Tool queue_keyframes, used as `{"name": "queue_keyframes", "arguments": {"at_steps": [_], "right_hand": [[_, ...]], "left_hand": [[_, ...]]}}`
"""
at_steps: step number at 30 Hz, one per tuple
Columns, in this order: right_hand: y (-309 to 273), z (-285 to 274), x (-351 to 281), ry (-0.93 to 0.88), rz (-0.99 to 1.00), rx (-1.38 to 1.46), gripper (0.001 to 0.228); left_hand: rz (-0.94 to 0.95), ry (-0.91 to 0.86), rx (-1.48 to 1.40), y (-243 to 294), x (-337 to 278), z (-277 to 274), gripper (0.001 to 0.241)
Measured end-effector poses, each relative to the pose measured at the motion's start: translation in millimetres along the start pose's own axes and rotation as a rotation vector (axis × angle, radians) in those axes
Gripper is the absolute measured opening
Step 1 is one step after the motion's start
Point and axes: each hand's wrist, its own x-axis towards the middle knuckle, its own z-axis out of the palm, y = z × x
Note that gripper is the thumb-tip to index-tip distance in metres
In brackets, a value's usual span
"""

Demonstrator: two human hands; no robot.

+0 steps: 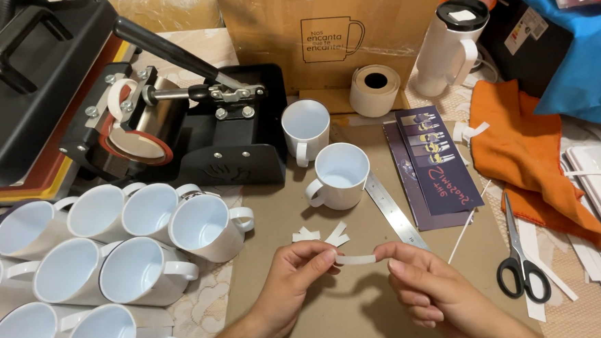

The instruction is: The person cuts strips of white tape using scissors and applies them to the sides of white ceramic mugs. They handle multiple mugs, placing some into a cardboard box and others on the table, while repeatedly cutting and positioning tape pieces.

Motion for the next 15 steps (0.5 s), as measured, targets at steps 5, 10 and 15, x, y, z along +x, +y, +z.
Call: {"name": "queue_keyframes", "arguments": {"at_steps": [5,10,15], "right_hand": [[1,1,1,0.003,-0.006,-0.003,0.024],[-1,8,-4,0.022,-0.076,-0.143,0.049],[-2,-22,-17,0.284,-0.442,-0.950,0.078]], "left_hand": [[0.061,-0.018,-0.020,0,0,0,0.018],[0.107,0.097,0.076,-4,0,0,0.012],[0.507,0.112,0.459,6,-6,4,0.004]]}}
